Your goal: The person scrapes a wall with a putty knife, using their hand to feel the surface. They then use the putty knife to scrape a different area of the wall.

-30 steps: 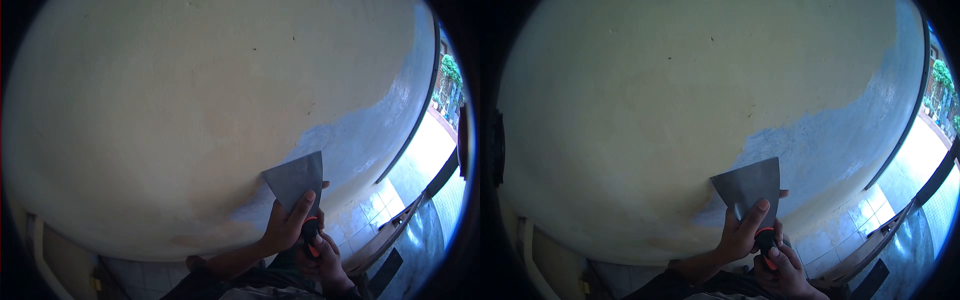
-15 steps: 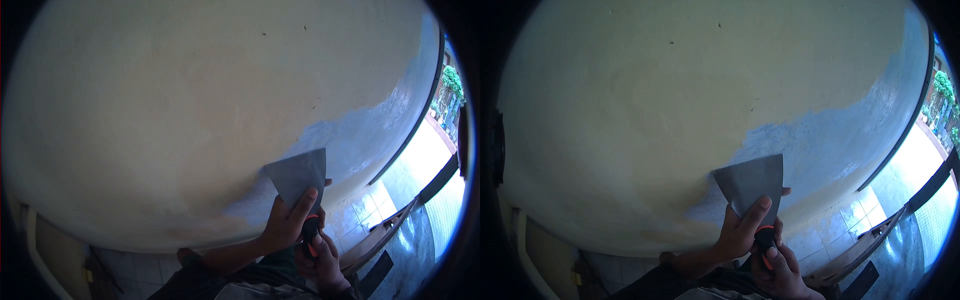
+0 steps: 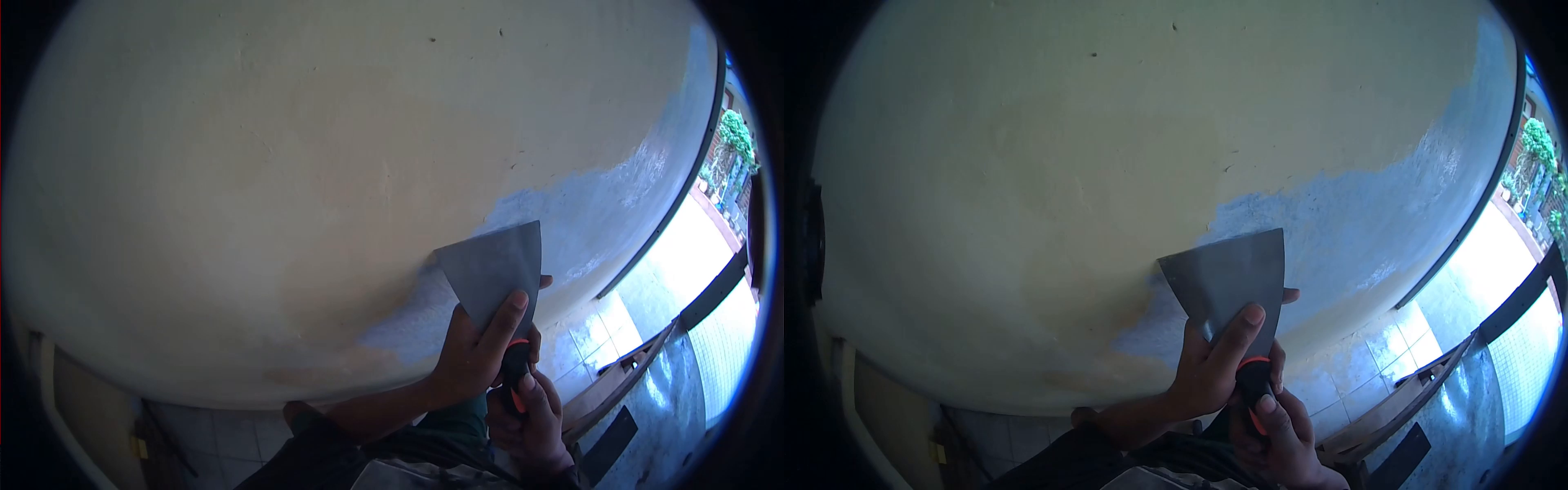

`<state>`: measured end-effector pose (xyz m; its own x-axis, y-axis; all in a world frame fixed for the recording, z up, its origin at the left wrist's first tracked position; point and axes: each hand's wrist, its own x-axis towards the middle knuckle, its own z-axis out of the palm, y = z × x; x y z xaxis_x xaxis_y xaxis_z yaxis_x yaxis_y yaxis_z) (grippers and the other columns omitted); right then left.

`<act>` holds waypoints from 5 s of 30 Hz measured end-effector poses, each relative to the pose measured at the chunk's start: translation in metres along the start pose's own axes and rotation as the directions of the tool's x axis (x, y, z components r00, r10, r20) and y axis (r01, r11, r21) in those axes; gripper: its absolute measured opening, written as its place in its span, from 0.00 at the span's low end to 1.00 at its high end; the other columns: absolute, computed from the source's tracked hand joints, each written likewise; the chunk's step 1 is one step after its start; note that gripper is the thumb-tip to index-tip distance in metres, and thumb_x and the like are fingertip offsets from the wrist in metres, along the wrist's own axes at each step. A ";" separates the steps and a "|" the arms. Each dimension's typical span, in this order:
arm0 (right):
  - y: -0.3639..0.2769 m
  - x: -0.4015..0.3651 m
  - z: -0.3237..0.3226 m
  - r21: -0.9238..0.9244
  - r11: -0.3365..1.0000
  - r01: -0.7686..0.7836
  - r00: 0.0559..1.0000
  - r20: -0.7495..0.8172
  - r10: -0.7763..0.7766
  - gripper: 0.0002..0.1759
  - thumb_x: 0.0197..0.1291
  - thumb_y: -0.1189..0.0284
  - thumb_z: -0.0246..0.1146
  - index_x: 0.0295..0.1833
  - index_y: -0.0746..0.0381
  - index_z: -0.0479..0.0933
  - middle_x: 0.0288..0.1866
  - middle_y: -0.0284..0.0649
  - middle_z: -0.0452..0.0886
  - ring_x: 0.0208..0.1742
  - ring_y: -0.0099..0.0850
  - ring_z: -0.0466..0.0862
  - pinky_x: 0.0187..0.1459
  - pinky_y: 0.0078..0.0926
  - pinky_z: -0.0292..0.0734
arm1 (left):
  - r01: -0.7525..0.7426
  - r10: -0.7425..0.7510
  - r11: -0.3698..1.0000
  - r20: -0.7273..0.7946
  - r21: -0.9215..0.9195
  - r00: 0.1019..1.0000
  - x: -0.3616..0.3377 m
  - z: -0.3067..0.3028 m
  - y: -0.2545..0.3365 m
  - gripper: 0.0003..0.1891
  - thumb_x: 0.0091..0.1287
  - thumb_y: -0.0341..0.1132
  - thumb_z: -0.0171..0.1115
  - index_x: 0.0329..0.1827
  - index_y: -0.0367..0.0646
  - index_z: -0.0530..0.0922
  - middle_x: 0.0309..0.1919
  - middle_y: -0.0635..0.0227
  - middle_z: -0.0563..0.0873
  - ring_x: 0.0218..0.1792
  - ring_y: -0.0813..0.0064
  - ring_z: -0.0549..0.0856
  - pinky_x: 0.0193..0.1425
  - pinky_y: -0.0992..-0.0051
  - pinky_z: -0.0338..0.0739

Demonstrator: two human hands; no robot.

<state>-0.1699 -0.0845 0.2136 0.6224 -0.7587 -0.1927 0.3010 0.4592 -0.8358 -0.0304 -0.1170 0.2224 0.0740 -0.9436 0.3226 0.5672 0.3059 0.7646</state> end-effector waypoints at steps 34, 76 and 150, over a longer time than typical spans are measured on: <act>-0.008 0.000 -0.015 0.048 0.998 0.032 0.998 0.058 -0.035 0.23 0.71 0.53 0.47 0.54 0.63 0.64 0.20 0.33 0.64 0.13 0.17 0.59 0.14 0.15 0.55 | -0.016 0.005 0.993 0.090 0.118 0.996 0.016 0.004 -0.012 0.20 0.74 0.40 0.47 0.57 0.29 0.66 0.53 0.53 0.79 0.23 0.75 0.83 0.23 0.77 0.79; -0.013 0.007 0.010 -0.758 0.442 0.479 0.857 0.294 -0.424 0.19 0.60 0.80 0.57 0.58 0.66 0.77 0.26 0.42 0.83 0.26 0.21 0.82 0.33 0.19 0.75 | -0.117 0.147 0.862 0.022 -0.493 0.989 -0.065 -0.073 -0.028 0.27 0.76 0.50 0.38 0.66 0.37 0.64 0.49 0.44 0.82 0.55 0.43 0.79 0.64 0.49 0.71; 0.030 0.088 -0.005 0.586 0.167 0.793 0.110 0.131 -0.985 0.20 0.50 0.72 0.59 0.10 0.60 0.61 0.05 0.32 0.65 0.04 0.26 0.64 0.09 0.24 0.67 | 0.188 0.737 -0.642 0.530 0.744 0.418 -0.099 -0.161 0.040 0.31 0.72 0.55 0.31 0.74 0.49 0.55 0.72 0.50 0.55 0.74 0.42 0.46 0.73 0.39 0.37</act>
<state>-0.1097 -0.1397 0.1687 -0.1331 -0.4750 0.8698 0.9672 -0.2539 0.0093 0.1173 -0.0317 0.1311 0.0142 -0.1023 0.9947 -0.9599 -0.2800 -0.0151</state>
